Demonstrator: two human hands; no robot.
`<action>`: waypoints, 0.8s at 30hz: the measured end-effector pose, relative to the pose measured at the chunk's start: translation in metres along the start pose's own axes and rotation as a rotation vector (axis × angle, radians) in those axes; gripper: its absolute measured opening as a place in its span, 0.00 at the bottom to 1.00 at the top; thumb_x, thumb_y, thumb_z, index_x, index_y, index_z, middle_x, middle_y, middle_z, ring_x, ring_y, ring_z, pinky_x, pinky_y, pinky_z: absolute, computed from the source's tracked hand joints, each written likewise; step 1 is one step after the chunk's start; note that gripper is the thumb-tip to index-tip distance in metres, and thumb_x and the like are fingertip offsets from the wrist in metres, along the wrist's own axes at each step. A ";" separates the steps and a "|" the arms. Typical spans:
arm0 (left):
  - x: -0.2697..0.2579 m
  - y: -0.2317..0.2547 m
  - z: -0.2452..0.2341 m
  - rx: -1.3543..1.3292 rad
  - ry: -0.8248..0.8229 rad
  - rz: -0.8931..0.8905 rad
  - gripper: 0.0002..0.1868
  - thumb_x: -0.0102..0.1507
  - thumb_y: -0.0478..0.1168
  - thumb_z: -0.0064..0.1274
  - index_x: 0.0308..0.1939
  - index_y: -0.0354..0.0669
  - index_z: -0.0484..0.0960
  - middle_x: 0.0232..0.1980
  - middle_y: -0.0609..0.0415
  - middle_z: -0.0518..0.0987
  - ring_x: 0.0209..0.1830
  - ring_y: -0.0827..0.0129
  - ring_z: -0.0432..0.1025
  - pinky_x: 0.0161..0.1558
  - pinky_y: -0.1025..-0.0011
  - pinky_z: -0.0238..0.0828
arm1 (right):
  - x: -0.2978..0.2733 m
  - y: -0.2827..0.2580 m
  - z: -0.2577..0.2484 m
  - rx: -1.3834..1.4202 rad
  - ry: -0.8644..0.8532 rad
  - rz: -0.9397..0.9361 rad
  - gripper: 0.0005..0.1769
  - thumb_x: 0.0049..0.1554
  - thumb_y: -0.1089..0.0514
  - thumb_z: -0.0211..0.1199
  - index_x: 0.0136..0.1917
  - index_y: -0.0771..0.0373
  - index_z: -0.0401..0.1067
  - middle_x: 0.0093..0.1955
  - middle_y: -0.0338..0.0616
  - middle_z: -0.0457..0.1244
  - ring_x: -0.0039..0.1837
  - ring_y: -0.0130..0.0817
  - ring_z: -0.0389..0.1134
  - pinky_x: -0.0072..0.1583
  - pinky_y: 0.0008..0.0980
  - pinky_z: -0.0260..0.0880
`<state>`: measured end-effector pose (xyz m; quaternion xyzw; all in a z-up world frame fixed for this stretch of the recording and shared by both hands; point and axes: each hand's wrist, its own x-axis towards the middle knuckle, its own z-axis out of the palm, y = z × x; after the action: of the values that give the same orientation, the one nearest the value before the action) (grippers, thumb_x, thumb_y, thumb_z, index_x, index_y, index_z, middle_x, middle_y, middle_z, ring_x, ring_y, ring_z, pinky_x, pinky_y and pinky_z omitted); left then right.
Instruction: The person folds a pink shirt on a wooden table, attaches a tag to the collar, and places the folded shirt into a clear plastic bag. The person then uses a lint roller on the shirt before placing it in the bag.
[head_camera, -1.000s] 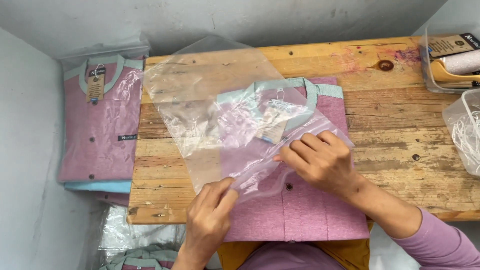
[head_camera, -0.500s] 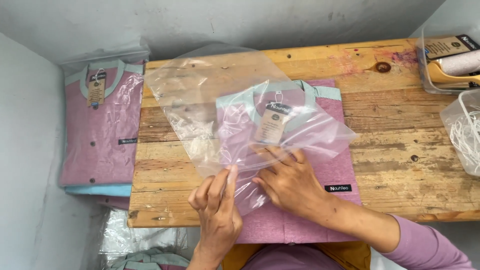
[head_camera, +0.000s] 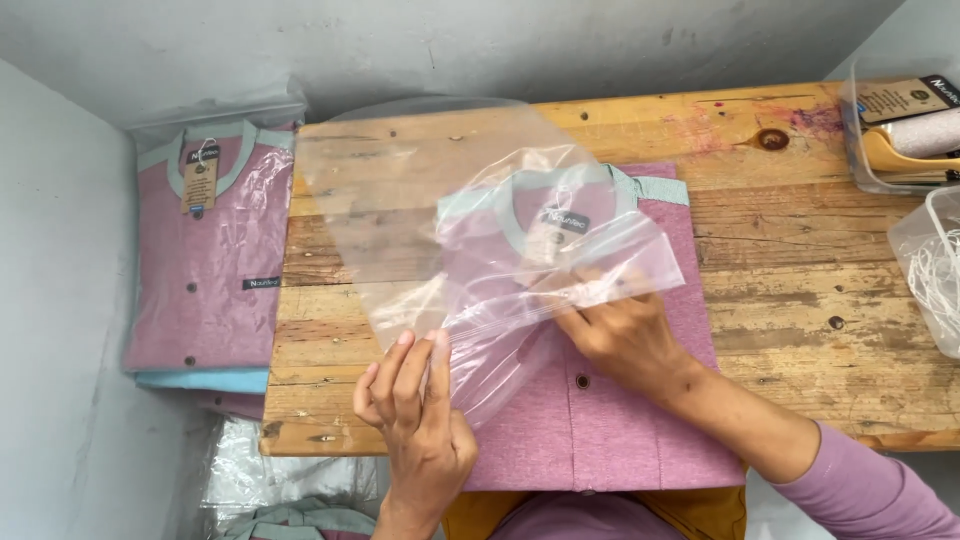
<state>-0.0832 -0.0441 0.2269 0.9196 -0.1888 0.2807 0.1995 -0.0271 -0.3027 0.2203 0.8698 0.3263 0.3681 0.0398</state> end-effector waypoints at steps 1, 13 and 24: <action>0.001 0.001 -0.001 0.010 0.005 0.005 0.44 0.48 0.25 0.43 0.71 0.41 0.69 0.69 0.58 0.68 0.75 0.62 0.60 0.72 0.53 0.46 | 0.000 -0.002 0.004 -0.036 -0.061 0.111 0.25 0.60 0.49 0.68 0.69 0.52 0.71 0.65 0.46 0.65 0.62 0.41 0.67 0.58 0.43 0.64; -0.006 -0.002 0.007 0.012 -0.046 0.026 0.44 0.50 0.25 0.45 0.73 0.42 0.67 0.70 0.58 0.67 0.77 0.62 0.59 0.75 0.50 0.43 | 0.006 0.000 0.011 0.229 -0.297 0.252 0.69 0.47 0.16 0.69 0.84 0.50 0.42 0.84 0.66 0.33 0.84 0.74 0.29 0.76 0.81 0.35; 0.007 -0.021 0.026 -0.008 -0.033 -0.050 0.46 0.52 0.22 0.37 0.78 0.42 0.59 0.72 0.55 0.63 0.79 0.60 0.55 0.77 0.51 0.45 | 0.002 0.139 -0.007 0.939 -0.025 0.463 0.24 0.49 0.80 0.35 0.37 0.64 0.72 0.38 0.44 0.67 0.41 0.32 0.68 0.45 0.28 0.70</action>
<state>-0.0572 -0.0399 0.2057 0.9278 -0.1701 0.2596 0.2069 0.0437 -0.4119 0.2698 0.8476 0.2550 0.1708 -0.4329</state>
